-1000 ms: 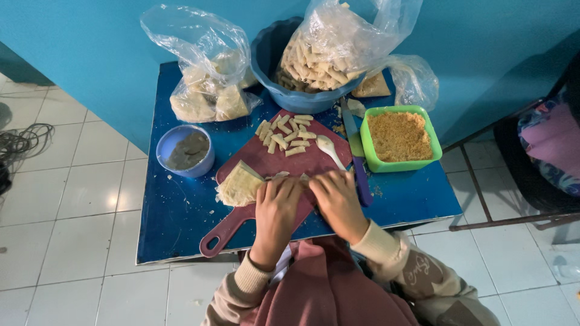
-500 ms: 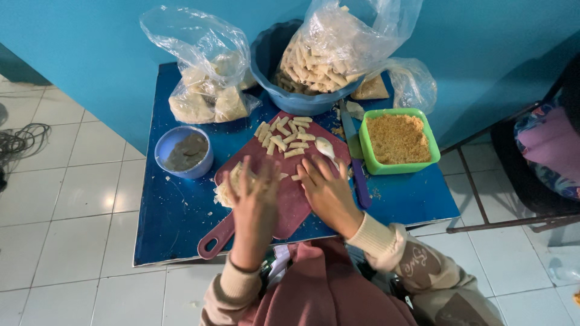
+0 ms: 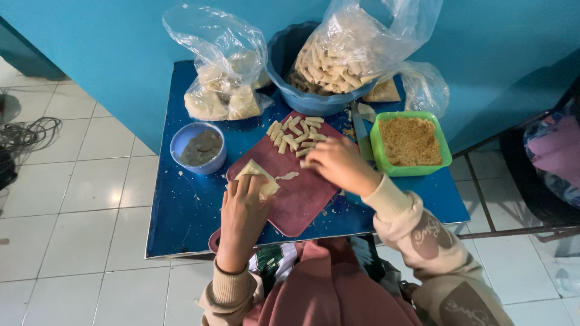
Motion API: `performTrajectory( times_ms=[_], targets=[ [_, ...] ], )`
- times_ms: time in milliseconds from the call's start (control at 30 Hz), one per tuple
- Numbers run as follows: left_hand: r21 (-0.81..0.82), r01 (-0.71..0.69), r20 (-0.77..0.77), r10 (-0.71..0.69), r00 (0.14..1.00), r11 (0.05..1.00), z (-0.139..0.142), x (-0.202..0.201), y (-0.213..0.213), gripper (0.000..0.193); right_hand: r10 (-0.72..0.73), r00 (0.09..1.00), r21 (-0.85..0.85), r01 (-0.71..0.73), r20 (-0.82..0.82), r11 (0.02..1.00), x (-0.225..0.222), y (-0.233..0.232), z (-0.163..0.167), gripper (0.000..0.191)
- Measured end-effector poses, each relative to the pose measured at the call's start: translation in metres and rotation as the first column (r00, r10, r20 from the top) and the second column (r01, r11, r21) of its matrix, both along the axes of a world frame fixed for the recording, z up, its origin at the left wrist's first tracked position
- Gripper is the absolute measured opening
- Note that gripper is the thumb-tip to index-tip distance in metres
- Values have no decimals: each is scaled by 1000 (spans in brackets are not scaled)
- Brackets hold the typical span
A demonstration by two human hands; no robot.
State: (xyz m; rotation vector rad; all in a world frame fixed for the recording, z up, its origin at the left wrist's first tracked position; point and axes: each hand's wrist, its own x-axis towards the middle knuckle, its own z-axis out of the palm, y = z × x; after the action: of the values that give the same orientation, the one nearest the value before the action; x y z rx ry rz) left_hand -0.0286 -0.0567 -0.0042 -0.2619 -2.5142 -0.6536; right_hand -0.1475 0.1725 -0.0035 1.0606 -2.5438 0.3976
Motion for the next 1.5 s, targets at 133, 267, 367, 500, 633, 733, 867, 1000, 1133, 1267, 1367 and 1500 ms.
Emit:
performTrajectory(
  times_ms=[133, 267, 367, 500, 633, 733, 867, 1000, 1133, 1267, 1367, 1500],
  targets=[
    [-24, -37, 27, 38, 999, 999, -4, -1, 2, 31, -42, 995, -253, 17, -95, 967, 14, -8, 11, 20],
    [76, -2, 24, 0, 1000, 997, -6, -2, -4, 28, -48, 998, -351, 33, -34, 936, 53, -32, -1, 11],
    [165, 20, 47, -28, 999, 986, -8, -1, -9, 21, 21, 998, -405, -43, -60, 913, 66, -46, -11, 13],
    [247, 91, 24, -100, 995, 965, -9, -3, -16, 11, 37, 999, -410, -34, 0, 912, 76, -52, -19, 21],
    [383, 90, 65, -124, 990, 919, -9, -1, -20, 8, 54, 998, -421, -37, 29, 906, 80, -52, -21, 22],
    [387, 53, 61, -83, 995, 921, -9, -2, -19, 7, 40, 998, -420, -16, 47, 907, 79, -51, -21, 21],
    [348, 13, 34, -26, 999, 938, -7, -2, -13, 8, 27, 997, -409, 4, 72, 913, 79, -53, -23, 22],
    [379, -72, 62, 52, 997, 923, -6, -4, -8, 11, 107, 994, -387, -104, -12, 916, 80, -56, -25, 34],
    [375, -96, 50, 83, 995, 922, -12, -6, -9, 10, 145, 989, -329, -147, -32, 933, 82, -62, -26, 48],
    [398, -47, -71, 81, 994, 916, -15, -15, -18, 10, 125, 991, -293, -134, -49, 947, 83, -62, -29, 45],
    [428, -76, -153, 155, 976, 901, -11, -19, -27, 10, 153, 985, -287, -169, -77, 943, 82, -60, -31, 44],
    [541, -110, -142, 220, 965, 834, 0, -19, -29, 10, 145, 984, -290, -169, -102, 942, 79, -63, -35, 46]
  ],
)
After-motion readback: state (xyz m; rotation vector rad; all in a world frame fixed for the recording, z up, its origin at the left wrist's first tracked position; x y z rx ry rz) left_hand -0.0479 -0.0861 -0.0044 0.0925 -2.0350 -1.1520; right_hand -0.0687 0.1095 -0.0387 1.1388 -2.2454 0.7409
